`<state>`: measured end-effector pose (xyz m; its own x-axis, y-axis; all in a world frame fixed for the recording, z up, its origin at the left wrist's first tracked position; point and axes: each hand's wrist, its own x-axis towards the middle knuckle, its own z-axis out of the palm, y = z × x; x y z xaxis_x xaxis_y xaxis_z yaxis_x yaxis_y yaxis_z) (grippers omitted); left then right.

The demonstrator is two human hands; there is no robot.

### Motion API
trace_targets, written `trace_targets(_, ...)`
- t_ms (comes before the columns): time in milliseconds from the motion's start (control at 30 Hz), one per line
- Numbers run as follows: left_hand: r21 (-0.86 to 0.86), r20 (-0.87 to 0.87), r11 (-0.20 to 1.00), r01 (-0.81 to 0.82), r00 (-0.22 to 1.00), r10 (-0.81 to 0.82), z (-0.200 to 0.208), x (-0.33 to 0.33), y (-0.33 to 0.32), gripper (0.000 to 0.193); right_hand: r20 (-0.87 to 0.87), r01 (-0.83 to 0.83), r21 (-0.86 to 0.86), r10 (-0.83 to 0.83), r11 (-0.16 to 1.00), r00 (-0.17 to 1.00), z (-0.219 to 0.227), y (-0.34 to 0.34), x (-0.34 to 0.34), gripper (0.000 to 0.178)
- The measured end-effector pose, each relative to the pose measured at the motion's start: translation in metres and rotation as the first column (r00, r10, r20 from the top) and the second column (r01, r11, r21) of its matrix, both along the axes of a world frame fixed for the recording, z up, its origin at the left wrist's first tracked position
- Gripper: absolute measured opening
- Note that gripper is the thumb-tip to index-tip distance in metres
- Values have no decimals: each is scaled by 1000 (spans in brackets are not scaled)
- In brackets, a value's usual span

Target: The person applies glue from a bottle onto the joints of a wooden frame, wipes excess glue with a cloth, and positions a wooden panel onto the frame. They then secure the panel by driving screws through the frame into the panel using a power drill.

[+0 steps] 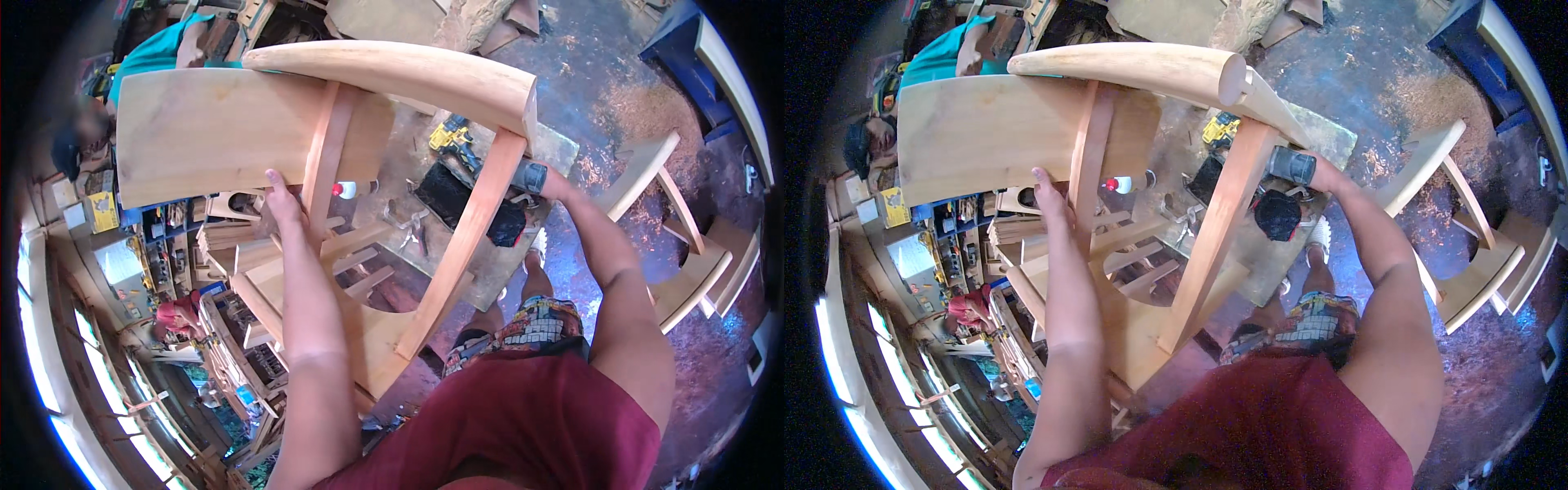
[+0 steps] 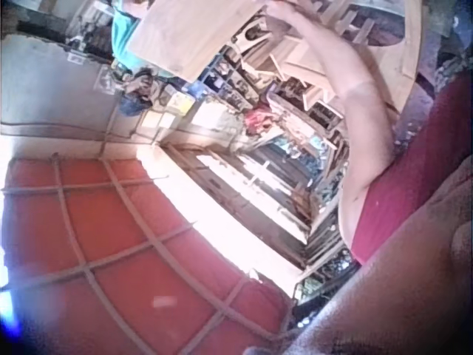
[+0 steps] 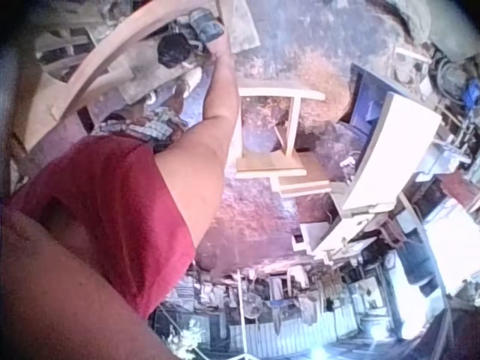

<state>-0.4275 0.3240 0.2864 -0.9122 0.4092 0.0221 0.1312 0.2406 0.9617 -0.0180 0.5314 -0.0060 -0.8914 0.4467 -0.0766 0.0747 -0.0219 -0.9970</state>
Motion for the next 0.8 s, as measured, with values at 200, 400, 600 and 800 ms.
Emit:
trace_targets(200, 17, -39, 1000, -23, 999, 23, 3, 1, 1, 69, -50, -76, 104, 82, 992, 995, 5, -2, 6, 24)
trace_targets(400, -20, -10, 999, -31, 999, 31, 5, 9, 1, 69, -7, 275, 183, -278, 944, 961, 16, -26, 18, 31)
trace_targets(600, 70, -27, 998, -3, 1000, 5, 2, 1, -6, 65, 465, 586, 196, -601, 786, 650, 6, -112, 59, 17)
trace_targets(800, 18, -60, 1000, 16, 998, -15, 17, 15, 1, 61, 291, -83, -146, 123, 986, 949, 30, -210, 27, 17)
